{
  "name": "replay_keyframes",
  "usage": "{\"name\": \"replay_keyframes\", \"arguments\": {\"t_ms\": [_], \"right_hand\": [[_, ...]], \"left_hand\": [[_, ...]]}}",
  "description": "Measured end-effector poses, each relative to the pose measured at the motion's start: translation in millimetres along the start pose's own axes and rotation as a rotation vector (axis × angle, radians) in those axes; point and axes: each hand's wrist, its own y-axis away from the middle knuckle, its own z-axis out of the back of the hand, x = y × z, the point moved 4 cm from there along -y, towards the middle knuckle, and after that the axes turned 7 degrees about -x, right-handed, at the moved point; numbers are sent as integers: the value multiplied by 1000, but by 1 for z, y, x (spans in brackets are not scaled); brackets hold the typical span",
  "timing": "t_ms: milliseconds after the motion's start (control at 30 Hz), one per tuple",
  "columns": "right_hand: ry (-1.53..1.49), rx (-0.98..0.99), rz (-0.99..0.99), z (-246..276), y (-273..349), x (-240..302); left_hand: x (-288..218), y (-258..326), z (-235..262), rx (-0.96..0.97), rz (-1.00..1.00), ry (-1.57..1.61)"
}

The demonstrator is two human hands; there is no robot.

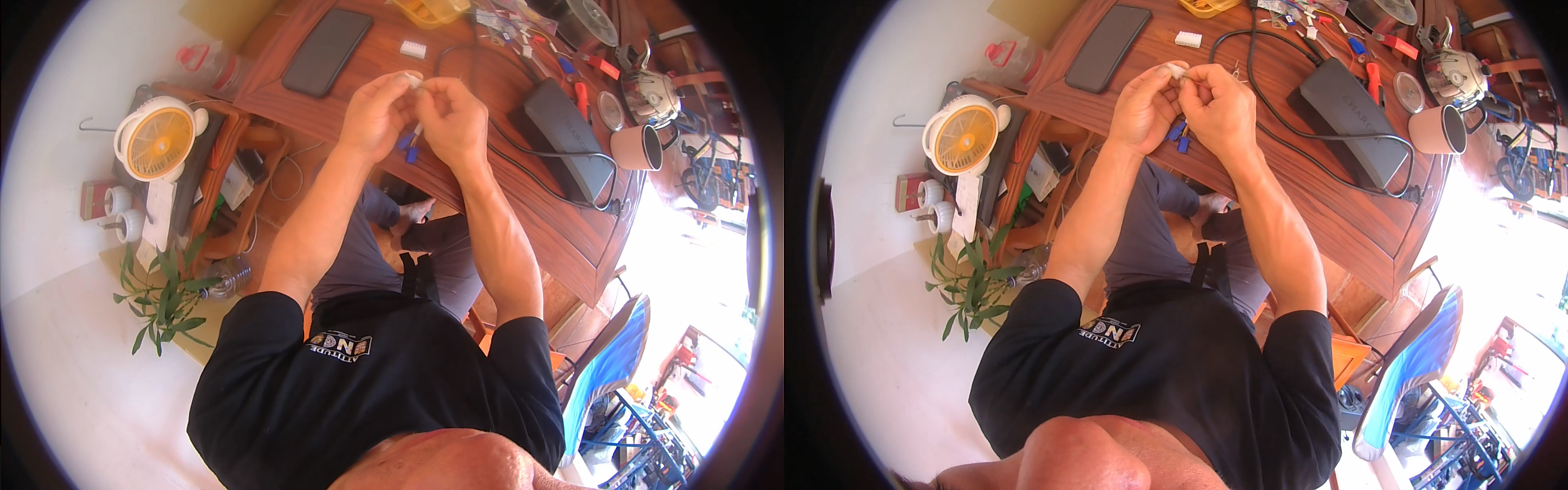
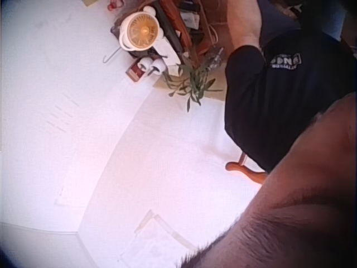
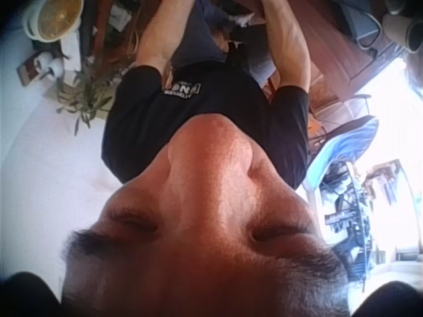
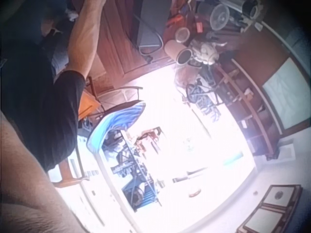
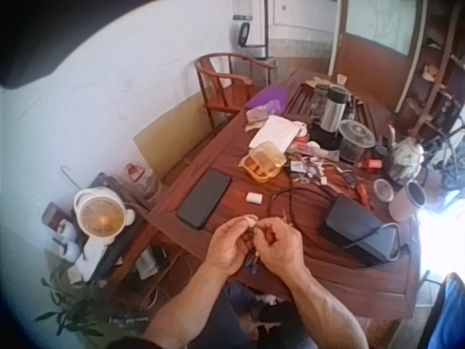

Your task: The person sits at a wooden table and repeatedly handles a small white plastic component and a short multi-colored wire. They insert and remove the wire from the component, adjusting the fit by hand without using tools.

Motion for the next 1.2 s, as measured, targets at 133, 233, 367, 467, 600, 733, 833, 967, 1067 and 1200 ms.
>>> {"name": "replay_keyframes", "arguments": {"t_ms": [133, 233, 367, 467, 600, 733, 833, 967, 1067, 1200], "right_hand": [[58, -62, 157, 1, -1, 6], [75, -85, 239, 3, -2, 9], [92, -99, 309, 4, -4, 10], [93, -90, 310, 4, -5, 9], [71, -99, 291, 3, -4, 9], [-68, -41, -37, 0, -2, 0], [-134, -11, -106, 1, -4, -1], [-266, 59, -159, 1, -6, -2], [-280, 86, -169, 3, -8, -2], [-79, 62, 9, 10, -10, 3]], "left_hand": [[0, -1, 1, -20, 0, -10], [-1, -1, 0, -15, 23, -4], [-1, -1, -1, -54, 40, -32], [-1, -1, -2, -58, 37, -32], [-1, 1, -2, -59, 15, -28], [-2, 0, -2, -44, -4, -5], [-2, 0, -1, -8, 8, 14], [-1, -3, 3, 18, 51, 24], [-1, -6, 4, 46, 73, 10], [-1, -6, 5, 61, 78, -13]]}}
